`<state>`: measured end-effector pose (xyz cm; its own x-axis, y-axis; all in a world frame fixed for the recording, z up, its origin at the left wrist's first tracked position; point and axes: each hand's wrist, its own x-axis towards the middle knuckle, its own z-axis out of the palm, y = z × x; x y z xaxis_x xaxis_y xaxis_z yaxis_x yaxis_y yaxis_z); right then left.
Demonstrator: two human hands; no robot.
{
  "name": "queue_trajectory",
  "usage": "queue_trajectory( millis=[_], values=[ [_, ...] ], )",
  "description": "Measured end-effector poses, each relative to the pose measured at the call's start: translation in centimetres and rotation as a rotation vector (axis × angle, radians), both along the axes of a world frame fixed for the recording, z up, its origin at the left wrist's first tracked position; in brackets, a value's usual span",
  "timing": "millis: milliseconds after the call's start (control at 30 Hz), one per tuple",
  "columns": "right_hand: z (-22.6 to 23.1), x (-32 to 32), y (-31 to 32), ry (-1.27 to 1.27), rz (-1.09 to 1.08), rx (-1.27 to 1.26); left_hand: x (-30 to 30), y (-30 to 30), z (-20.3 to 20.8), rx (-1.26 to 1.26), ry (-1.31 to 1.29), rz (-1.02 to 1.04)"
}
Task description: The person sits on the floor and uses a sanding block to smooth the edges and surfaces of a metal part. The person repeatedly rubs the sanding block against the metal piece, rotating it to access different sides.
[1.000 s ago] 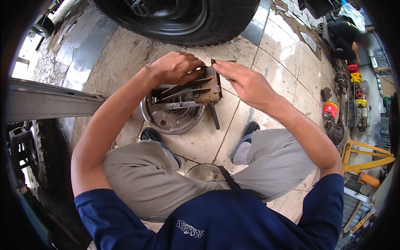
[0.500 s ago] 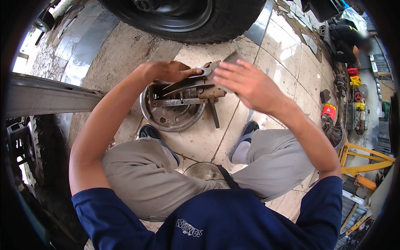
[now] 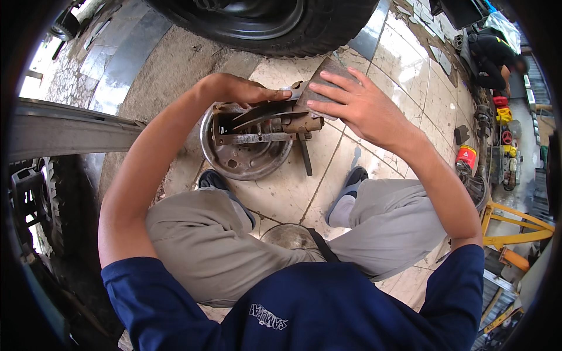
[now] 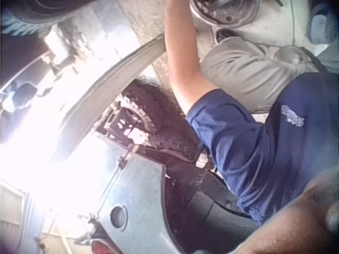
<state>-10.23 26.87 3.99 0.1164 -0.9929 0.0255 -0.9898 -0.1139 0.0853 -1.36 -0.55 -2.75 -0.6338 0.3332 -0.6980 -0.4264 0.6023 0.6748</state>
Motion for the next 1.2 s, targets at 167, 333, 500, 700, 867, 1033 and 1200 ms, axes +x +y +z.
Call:
queue_trajectory(
  millis=[167, 333, 500, 700, 867, 1033, 1200],
  values=[
    [1.0, 2.0, 0.1, -0.119, 0.069, 0.144, -0.1, -1.2, 0.1, 0.068, -0.053, -0.138],
    [1.3, 1.0, 0.3, -0.060, 0.041, 0.106, 0.2, -0.1, -0.1, -0.059, 0.048, -0.225],
    [0.7, 1.4, 0.4, 0.050, 0.111, 0.056, -0.1, 0.9, 0.7, -0.129, 0.033, -0.213],
    [0.7, 3.2, 0.5, 0.029, 0.089, 0.129, 0.9, 1.8, 0.7, -0.311, 0.123, -0.202],
    [1.1, 1.8, 0.4, 0.112, -0.007, 0.048, 0.9, 1.3, -0.6, -0.232, 0.167, -0.114],
    [-0.3, 1.8, 0.3, 0.122, -0.013, 0.053, 0.5, 1.0, -1.4, -0.237, 0.236, -0.075],
    [-2.2, 1.7, 0.1, 0.209, -0.060, -0.030, 0.6, 1.4, -0.7, -0.207, 0.297, 0.055]
  ],
)
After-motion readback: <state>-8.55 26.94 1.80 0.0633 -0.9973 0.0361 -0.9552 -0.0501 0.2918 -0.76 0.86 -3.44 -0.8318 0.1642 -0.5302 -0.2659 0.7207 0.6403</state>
